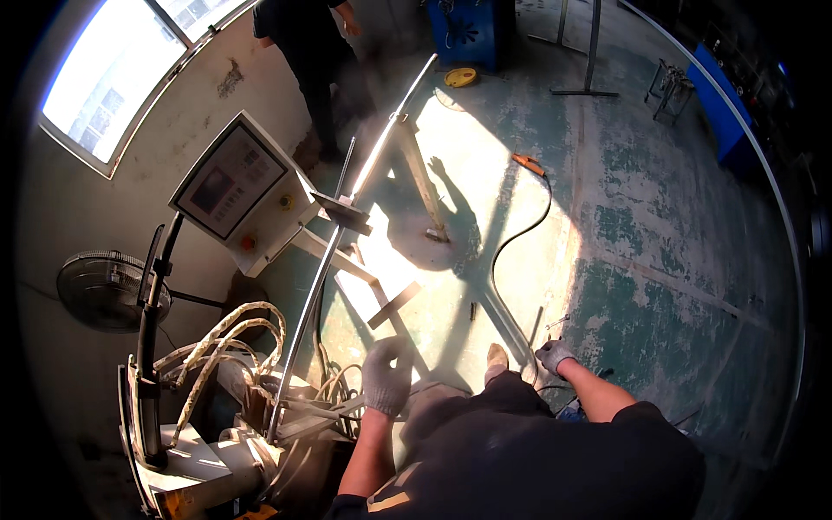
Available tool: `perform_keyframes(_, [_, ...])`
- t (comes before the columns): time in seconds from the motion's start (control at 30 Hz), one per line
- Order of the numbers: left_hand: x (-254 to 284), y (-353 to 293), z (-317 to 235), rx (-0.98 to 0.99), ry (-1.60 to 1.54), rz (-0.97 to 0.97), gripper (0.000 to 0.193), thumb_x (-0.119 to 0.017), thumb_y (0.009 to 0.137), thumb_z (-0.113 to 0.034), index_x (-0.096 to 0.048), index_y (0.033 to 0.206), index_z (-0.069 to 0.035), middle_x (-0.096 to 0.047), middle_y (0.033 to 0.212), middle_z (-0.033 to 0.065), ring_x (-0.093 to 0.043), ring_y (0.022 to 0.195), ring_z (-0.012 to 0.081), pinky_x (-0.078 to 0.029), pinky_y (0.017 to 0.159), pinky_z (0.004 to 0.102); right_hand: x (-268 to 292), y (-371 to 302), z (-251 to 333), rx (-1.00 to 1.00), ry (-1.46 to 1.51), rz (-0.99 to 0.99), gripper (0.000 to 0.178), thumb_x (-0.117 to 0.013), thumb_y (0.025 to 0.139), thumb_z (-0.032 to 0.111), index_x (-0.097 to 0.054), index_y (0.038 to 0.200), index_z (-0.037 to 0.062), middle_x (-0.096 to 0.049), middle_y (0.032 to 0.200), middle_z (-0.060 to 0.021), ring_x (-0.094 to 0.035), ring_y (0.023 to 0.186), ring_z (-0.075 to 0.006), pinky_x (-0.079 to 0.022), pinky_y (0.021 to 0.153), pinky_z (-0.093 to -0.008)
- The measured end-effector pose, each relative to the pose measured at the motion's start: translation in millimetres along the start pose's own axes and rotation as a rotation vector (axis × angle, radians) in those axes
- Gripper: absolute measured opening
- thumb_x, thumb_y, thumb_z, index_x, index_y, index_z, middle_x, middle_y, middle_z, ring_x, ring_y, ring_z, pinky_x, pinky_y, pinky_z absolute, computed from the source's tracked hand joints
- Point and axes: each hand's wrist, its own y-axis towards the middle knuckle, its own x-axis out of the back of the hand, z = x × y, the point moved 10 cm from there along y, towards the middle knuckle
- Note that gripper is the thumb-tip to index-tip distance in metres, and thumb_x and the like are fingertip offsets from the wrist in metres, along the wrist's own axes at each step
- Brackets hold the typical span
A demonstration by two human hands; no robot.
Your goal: The person repeatedly feeds long metal rods into a bench grinder, removes them, and uses a caliper to measure the diameter. The person repeats this cycle multiple times while another worker welds nearby.
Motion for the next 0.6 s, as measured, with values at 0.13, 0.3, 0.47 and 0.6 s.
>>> perform_keyframes(0.13, [-71, -21, 26, 0.065, 0.173, 0.269, 0.023, -0.076, 0.094, -0.02, -0.079, 0.111, -0.003, -0.078, 0.106, 0.017, -0.077, 0.098, 0.0301, -0.061, 0.089, 0.0402, 12, 29, -6, -0.007, 0.022, 0.013, 0.046, -0.07, 0.093, 0.045, -0.081, 0.119, 0.0091, -0.078, 0.119, -0.0176, -0.074, 0.114, -0.0323, -0.056, 0.104, -0.0417])
perform_keyframes(0.3, [-118, -31, 63, 0.218, 0.194, 0.514, 0.028, -0.072, 0.096, -0.025, -0.078, 0.112, -0.003, -0.077, 0.109, 0.0212, -0.072, 0.107, 0.0392, -0.057, 0.097, 0.0461, 22, 39, 10, 0.025, -0.043, -0.031, 0.044, -0.07, 0.093, 0.043, -0.081, 0.113, 0.005, -0.082, 0.1, -0.0154, -0.078, 0.094, -0.0276, -0.06, 0.091, -0.0414])
perform_keyframes(0.47, [-105, 2, 68, 0.191, 0.143, 0.441, 0.03, -0.069, 0.097, -0.027, -0.078, 0.115, -0.006, -0.076, 0.113, 0.0209, -0.072, 0.109, 0.0391, -0.056, 0.097, 0.0458, 35, 41, 29, -0.051, -0.018, 0.001, 0.046, -0.07, 0.091, 0.042, -0.081, 0.122, 0.0096, -0.076, 0.128, -0.0183, -0.071, 0.123, -0.0338, -0.053, 0.11, -0.0417])
perform_keyframes(0.6, [-84, 34, 92, 0.28, 0.042, 0.306, 0.032, -0.066, 0.098, -0.03, -0.077, 0.118, -0.007, -0.075, 0.116, 0.0199, -0.071, 0.111, 0.0388, -0.055, 0.099, 0.0461, 34, 51, 46, -0.049, -0.059, -0.014, 0.044, -0.071, 0.092, 0.042, -0.082, 0.118, 0.0086, -0.078, 0.124, -0.0181, -0.072, 0.121, -0.0343, -0.055, 0.108, -0.0428])
